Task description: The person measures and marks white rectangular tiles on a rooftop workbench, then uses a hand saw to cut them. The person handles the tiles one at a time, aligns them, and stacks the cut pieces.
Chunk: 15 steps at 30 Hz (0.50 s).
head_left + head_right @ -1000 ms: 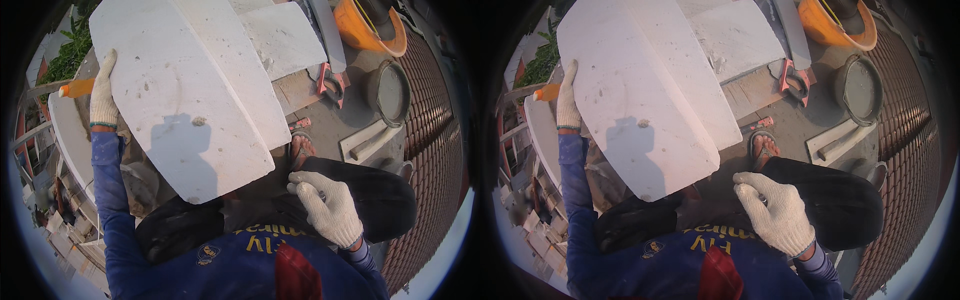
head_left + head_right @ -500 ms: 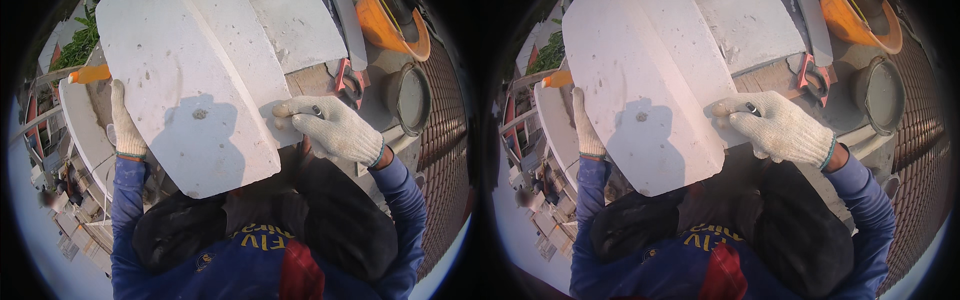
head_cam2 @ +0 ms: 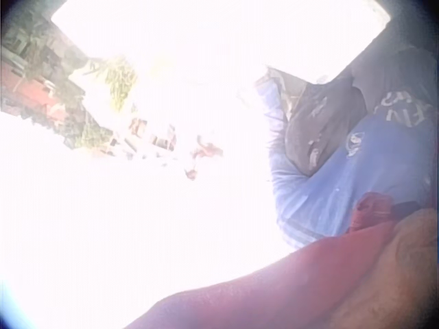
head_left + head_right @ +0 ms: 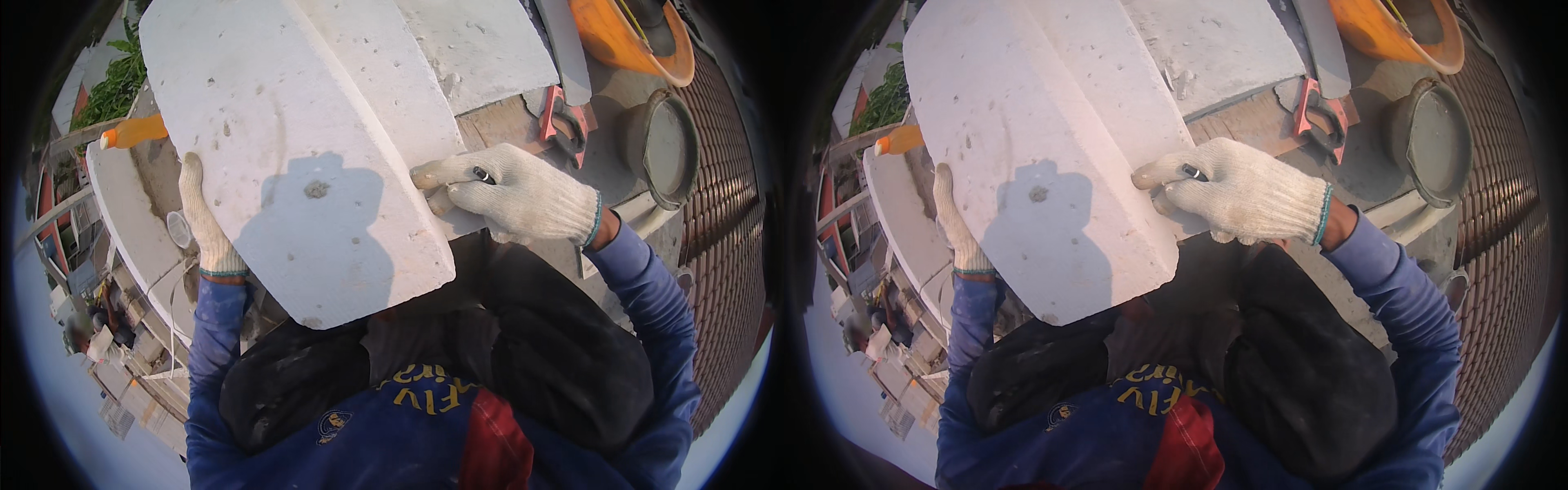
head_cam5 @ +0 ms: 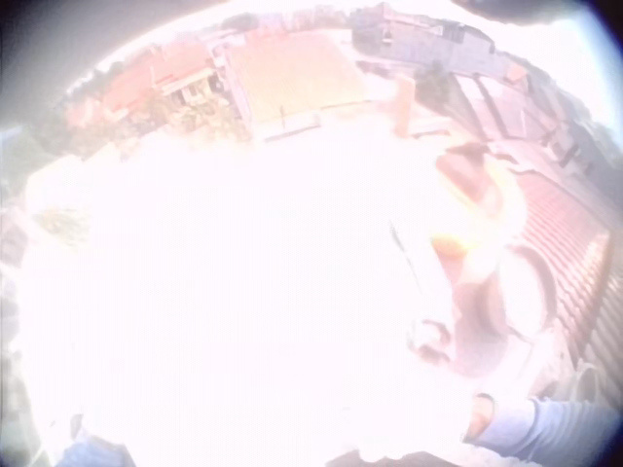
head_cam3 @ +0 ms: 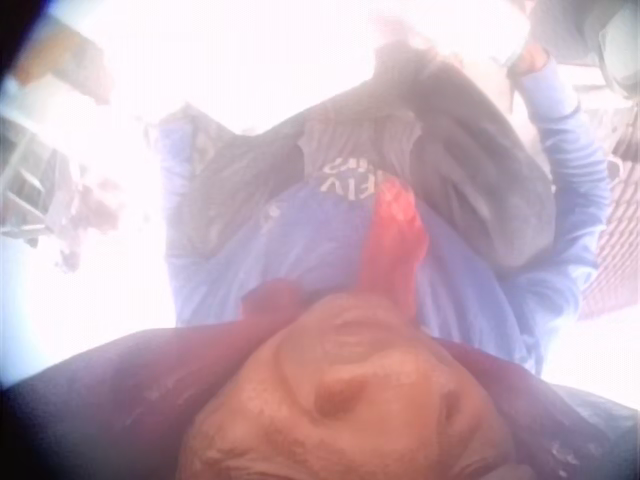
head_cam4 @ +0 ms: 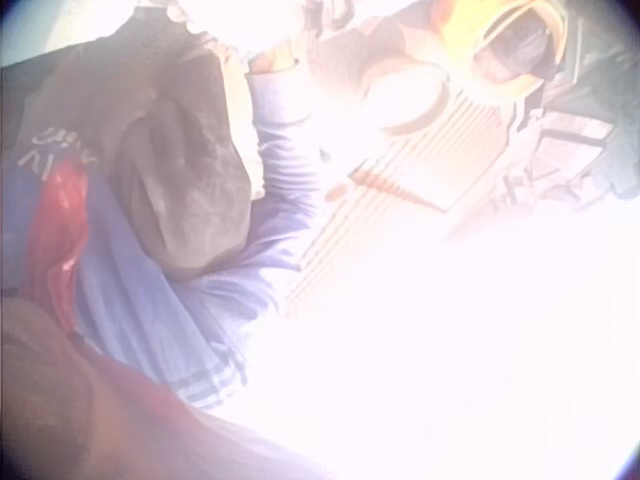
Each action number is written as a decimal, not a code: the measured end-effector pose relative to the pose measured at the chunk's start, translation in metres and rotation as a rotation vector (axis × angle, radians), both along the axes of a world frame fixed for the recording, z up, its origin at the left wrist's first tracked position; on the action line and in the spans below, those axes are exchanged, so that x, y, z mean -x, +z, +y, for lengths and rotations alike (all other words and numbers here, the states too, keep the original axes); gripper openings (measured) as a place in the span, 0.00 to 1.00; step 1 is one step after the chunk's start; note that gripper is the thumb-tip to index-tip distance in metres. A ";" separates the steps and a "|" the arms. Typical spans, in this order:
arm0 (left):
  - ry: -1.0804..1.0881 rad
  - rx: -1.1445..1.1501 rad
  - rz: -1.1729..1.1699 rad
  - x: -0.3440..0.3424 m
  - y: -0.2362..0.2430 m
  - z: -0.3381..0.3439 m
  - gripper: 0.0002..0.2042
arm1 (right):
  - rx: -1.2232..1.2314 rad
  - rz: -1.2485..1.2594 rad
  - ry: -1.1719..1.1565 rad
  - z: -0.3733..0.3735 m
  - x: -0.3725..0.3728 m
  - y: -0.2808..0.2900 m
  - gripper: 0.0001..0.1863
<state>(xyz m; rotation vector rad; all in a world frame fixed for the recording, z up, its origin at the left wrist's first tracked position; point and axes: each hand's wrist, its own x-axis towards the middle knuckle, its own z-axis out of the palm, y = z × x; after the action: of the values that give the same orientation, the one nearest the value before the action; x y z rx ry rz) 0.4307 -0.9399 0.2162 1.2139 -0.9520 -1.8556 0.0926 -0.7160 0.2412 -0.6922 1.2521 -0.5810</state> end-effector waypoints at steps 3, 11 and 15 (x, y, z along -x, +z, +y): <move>0.012 0.008 -0.004 0.003 0.002 0.002 0.35 | 0.008 0.007 0.007 -0.002 -0.002 0.002 0.26; -0.058 -0.004 -0.017 -0.018 -0.012 -0.013 0.38 | -0.017 0.009 0.050 -0.005 -0.001 0.001 0.27; -0.078 0.007 -0.001 -0.004 -0.003 -0.005 0.40 | 0.013 -0.011 0.053 -0.001 0.000 -0.004 0.27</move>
<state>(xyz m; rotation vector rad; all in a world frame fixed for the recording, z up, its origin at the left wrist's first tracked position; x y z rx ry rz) 0.4343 -0.9450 0.2136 1.1890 -1.0185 -1.9101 0.0928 -0.7168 0.2370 -0.7301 1.2172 -0.5494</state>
